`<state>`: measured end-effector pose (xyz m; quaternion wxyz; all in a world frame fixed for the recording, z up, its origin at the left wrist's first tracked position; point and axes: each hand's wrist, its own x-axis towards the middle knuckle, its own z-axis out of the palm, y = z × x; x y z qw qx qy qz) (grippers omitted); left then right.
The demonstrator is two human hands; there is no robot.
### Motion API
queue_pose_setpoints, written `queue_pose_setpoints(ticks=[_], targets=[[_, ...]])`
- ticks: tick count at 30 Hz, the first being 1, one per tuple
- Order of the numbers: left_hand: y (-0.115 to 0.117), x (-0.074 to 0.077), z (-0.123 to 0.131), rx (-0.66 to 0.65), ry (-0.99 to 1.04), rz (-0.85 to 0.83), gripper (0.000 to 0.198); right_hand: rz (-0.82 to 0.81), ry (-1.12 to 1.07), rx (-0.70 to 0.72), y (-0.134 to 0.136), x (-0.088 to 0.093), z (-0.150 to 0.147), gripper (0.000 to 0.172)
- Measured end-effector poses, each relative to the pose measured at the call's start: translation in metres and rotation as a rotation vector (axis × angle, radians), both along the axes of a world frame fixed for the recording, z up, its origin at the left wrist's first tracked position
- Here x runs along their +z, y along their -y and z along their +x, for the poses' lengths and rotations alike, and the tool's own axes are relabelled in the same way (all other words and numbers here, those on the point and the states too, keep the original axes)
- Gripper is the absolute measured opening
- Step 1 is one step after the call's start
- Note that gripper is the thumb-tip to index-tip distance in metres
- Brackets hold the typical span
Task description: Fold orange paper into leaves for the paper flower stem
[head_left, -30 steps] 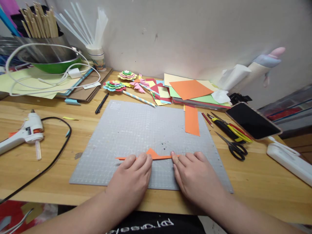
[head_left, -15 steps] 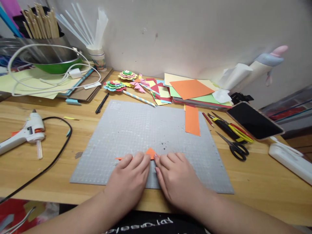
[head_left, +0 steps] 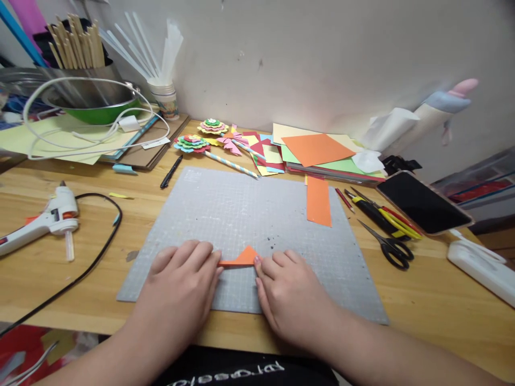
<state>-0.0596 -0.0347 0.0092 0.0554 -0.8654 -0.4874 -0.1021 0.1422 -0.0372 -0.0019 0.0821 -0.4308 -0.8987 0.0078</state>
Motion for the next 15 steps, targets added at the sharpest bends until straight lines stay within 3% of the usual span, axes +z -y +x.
queue_pose_setpoints(ticks=[5,9,12,15], targets=[[-0.016,-0.001,0.026,-0.057,0.099,-0.184,0.014,-0.015,-0.079,0.003,0.0,-0.002,0.004,0.033],[-0.025,-0.002,0.03,-0.022,0.201,-0.318,0.019,-0.109,-0.392,-0.021,-0.001,0.003,0.018,0.032],[-0.031,0.004,0.027,0.107,0.508,-0.5,0.014,-0.181,-0.778,-0.109,-0.004,0.01,0.025,0.023],[-0.035,0.008,0.03,0.243,0.923,-0.786,0.018,-0.304,-0.898,-0.22,-0.006,0.011,0.024,0.013]])
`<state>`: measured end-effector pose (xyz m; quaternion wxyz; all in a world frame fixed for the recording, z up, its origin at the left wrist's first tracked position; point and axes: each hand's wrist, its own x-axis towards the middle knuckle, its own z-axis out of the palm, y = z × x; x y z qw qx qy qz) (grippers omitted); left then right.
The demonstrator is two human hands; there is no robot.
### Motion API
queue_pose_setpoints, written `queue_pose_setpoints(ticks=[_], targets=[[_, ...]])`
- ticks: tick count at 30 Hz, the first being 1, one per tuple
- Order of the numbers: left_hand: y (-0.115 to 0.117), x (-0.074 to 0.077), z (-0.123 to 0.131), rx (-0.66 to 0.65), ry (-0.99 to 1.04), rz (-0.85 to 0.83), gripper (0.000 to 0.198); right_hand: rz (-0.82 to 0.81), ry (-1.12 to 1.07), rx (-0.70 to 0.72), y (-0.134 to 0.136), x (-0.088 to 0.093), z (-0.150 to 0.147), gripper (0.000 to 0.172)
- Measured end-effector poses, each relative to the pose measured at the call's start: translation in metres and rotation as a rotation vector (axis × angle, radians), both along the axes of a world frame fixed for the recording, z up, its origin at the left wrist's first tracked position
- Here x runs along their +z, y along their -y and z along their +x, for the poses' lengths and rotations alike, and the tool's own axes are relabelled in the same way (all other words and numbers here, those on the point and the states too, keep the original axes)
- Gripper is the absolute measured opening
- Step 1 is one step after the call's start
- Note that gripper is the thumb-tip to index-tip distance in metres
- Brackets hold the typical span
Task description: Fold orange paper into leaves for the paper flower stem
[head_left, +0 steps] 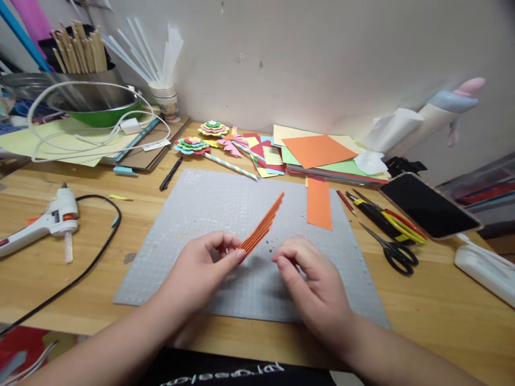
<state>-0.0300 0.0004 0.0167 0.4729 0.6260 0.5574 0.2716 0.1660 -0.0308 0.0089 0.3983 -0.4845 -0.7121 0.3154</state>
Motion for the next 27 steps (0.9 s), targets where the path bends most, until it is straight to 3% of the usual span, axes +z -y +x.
queue_pose_setpoints(ticks=[2,5,12,15,17,20,23,25,27], targets=[[-0.001,-0.002,0.006,0.045,0.208,-0.14,0.018,-0.09,-0.018,0.038,-0.001,-0.004,-0.004,0.01],[0.0,-0.007,0.015,0.032,0.374,-0.216,0.016,-0.112,-0.012,0.08,0.0,-0.009,-0.01,0.023],[0.005,-0.012,0.025,-0.015,0.457,-0.223,0.017,-0.12,0.021,0.01,-0.003,-0.011,-0.01,0.015],[0.012,-0.009,0.025,-0.091,0.266,-0.145,0.017,-0.159,-0.002,-0.02,-0.008,-0.014,-0.007,0.013],[0.018,-0.006,0.023,-0.208,0.064,-0.1,0.01,-0.136,0.024,-0.036,-0.011,-0.015,-0.005,0.012],[0.023,-0.001,0.015,-0.367,-0.101,0.204,0.01,-0.071,0.098,0.004,-0.015,-0.016,-0.003,0.011],[0.017,-0.001,0.003,-0.281,-0.291,0.642,0.014,-0.066,0.178,0.06,-0.014,-0.017,-0.004,0.012],[0.012,-0.004,-0.004,-0.239,-0.46,0.714,0.013,-0.056,0.231,0.069,-0.013,-0.018,-0.006,0.011],[0.008,-0.009,-0.008,-0.269,-0.51,0.684,0.012,-0.022,0.273,0.081,-0.012,-0.019,-0.007,0.01]])
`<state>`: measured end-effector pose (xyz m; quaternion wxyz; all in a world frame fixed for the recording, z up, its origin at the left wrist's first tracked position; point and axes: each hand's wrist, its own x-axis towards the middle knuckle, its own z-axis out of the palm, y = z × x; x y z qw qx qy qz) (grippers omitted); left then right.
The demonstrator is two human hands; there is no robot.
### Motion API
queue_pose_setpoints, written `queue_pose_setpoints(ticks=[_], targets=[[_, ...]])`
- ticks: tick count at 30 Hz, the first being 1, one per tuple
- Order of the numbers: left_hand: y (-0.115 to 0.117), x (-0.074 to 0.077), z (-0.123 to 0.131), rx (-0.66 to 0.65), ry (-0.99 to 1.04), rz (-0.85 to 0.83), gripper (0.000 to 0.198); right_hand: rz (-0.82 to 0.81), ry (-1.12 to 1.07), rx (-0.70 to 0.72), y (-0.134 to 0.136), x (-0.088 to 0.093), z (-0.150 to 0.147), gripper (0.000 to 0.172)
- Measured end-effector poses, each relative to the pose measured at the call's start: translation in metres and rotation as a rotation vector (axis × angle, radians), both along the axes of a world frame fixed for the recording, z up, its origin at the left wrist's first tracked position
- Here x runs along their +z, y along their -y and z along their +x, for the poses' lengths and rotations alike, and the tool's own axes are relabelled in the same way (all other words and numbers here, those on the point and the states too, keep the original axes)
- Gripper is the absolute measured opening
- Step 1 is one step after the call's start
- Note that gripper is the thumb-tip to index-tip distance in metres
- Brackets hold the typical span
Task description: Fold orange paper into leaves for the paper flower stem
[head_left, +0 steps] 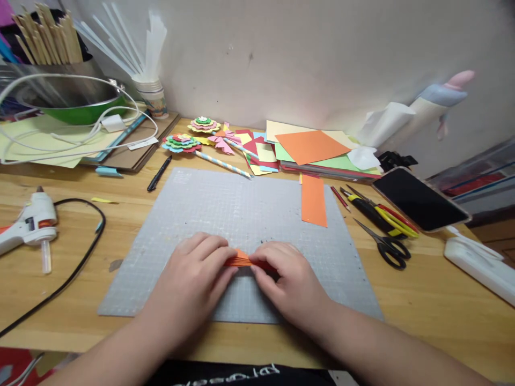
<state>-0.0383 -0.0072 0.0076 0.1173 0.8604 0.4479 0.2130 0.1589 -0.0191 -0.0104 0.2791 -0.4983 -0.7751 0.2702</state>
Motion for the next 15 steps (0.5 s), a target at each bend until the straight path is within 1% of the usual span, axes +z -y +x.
queue_pose_setpoints(ticks=[3,7,11,13,15], targets=[[-0.001,-0.009,-0.002,-0.03,-0.018,-0.06,0.013,0.032,0.045,0.031,0.001,-0.003,-0.001,0.009],[0.003,-0.018,0.0,-0.054,-0.069,-0.056,0.017,0.06,0.107,0.047,0.002,-0.006,-0.003,0.008],[0.007,-0.02,0.001,-0.076,-0.095,0.023,0.019,0.123,0.123,0.064,0.003,-0.006,-0.005,0.004],[0.008,-0.02,0.002,-0.092,-0.099,0.044,0.019,0.137,0.13,0.088,0.003,-0.007,-0.006,0.008],[0.008,-0.02,0.003,-0.097,-0.091,0.008,0.019,0.138,0.132,0.103,0.003,-0.007,-0.006,0.012]])
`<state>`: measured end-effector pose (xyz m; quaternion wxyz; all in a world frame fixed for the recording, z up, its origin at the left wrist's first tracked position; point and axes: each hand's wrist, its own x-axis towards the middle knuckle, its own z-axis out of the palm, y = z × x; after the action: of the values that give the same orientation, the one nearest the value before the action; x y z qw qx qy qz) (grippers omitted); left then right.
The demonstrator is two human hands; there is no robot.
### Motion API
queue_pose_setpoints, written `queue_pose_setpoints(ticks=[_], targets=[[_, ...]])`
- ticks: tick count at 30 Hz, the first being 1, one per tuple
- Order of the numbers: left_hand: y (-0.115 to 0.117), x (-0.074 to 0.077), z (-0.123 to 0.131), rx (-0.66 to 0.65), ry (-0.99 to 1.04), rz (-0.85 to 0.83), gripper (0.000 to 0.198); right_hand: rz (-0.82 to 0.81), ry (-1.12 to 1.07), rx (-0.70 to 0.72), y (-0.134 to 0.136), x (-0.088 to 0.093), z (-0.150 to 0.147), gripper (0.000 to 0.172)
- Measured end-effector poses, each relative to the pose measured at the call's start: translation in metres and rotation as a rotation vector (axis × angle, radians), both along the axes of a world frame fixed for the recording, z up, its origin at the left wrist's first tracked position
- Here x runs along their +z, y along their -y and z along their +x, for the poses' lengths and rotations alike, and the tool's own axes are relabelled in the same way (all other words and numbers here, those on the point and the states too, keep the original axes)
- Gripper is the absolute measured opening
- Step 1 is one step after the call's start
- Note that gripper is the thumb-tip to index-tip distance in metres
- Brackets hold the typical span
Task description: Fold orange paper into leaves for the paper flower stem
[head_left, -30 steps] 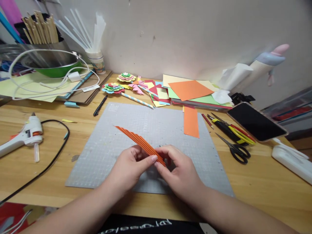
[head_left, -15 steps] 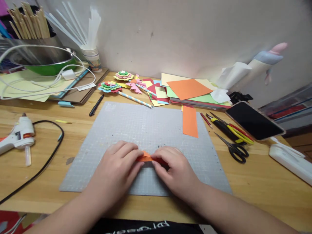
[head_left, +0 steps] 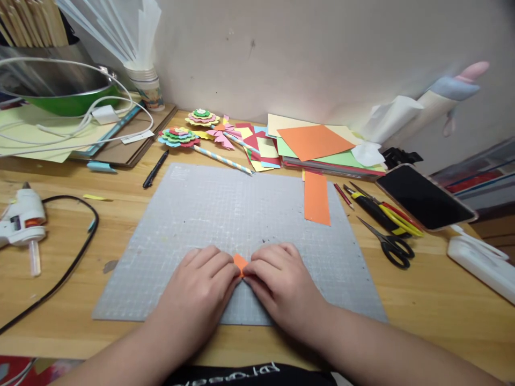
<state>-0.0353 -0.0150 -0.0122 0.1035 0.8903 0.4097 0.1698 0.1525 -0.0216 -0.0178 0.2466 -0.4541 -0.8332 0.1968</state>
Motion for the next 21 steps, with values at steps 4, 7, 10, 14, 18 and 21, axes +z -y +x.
queue_pose_setpoints(ticks=[4,7,10,14,18,21], targets=[[0.0005,0.0003,-0.0014,0.038,0.041,-0.121,0.017,-0.026,-0.008,0.003,-0.0008,-0.0007,-0.0003,0.015],[0.0037,0.0004,-0.0036,0.083,0.041,-0.118,0.015,-0.029,-0.001,0.014,-0.0006,0.0003,-0.0005,0.017],[0.0072,0.0008,-0.0052,0.106,0.0,-0.087,0.015,-0.039,0.003,0.017,-0.0003,0.002,-0.0006,0.014],[0.0082,0.0014,-0.0056,0.106,-0.007,-0.088,0.012,-0.065,0.003,0.009,-0.0006,0.0035,-0.0008,0.011],[0.0057,0.0001,-0.0047,0.095,-0.045,-0.077,0.013,-0.081,0.019,0.013,-0.0019,0.0038,-0.0018,0.011],[0.0032,-0.002,-0.0029,0.075,-0.083,-0.058,0.013,-0.082,0.043,0.012,-0.0029,0.0038,-0.0031,0.011]])
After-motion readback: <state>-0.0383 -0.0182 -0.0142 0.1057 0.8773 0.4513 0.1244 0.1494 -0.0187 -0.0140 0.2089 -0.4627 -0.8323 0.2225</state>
